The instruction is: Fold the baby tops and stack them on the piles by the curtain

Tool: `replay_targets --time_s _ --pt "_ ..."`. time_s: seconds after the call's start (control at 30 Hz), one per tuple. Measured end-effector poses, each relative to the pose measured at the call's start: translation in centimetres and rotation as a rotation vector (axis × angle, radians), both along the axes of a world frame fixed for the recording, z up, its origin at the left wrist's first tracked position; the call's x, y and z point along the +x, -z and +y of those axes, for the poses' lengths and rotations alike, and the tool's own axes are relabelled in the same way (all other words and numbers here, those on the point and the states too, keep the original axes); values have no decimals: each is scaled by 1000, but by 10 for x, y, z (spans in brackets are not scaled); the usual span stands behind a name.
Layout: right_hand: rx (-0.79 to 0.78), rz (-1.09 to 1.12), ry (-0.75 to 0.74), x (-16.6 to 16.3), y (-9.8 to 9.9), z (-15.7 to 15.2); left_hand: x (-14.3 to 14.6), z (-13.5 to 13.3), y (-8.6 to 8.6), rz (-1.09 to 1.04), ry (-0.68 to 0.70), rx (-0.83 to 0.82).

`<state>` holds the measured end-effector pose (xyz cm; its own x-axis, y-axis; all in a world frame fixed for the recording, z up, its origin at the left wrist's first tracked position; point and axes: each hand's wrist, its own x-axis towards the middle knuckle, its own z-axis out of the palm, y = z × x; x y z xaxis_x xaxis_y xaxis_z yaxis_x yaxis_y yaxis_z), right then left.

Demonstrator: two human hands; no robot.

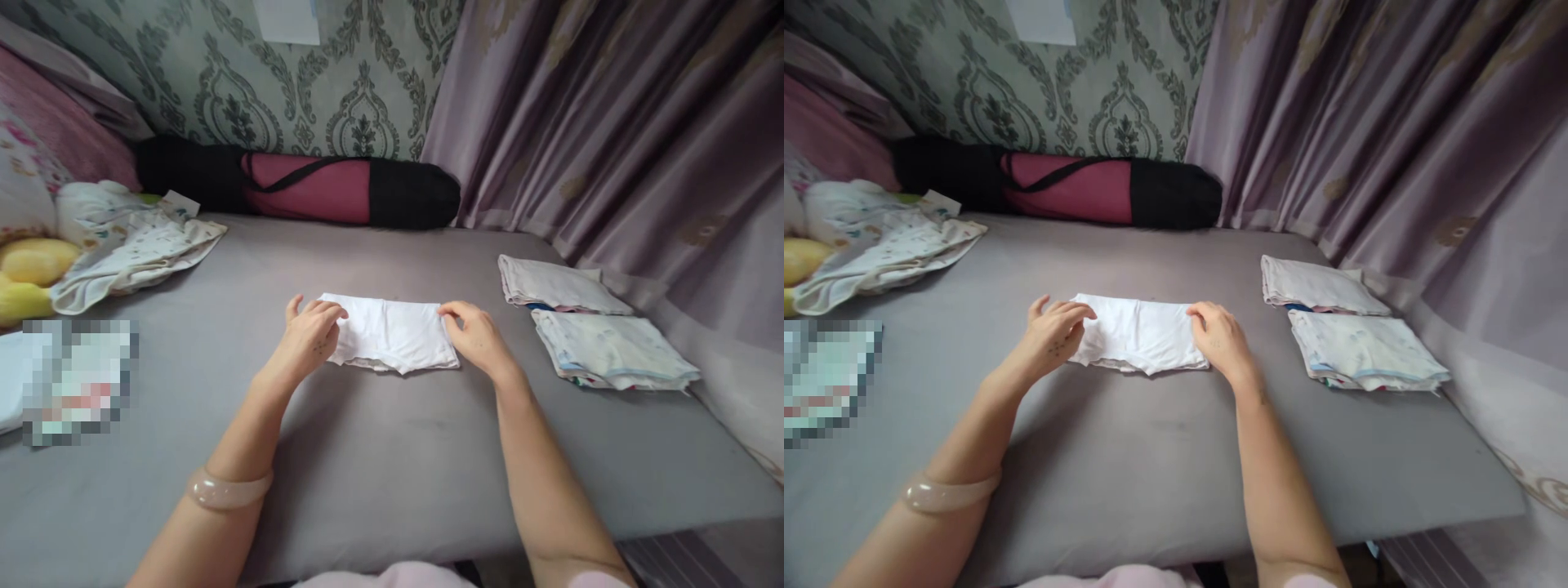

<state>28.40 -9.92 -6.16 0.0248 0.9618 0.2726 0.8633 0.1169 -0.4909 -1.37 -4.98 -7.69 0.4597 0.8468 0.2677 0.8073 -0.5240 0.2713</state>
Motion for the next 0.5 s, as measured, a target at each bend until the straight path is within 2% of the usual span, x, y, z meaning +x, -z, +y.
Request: replay_targets --time_s 0.07,0.17,0.27,0.4,0.5 --pt "85 -1 75 3 14 12 7 6 9 -6 25 12" --pt "86 -26 166 8 37 28 13 16 24 29 50 -2" --pt "65 -70 150 7 52 39 17 22 33 98 19 -88" --pt "25 -161 103 -4 58 43 22 23 35 155 -59 -204" --pt "-14 -231 144 -10 58 42 23 22 38 157 -102 -235"
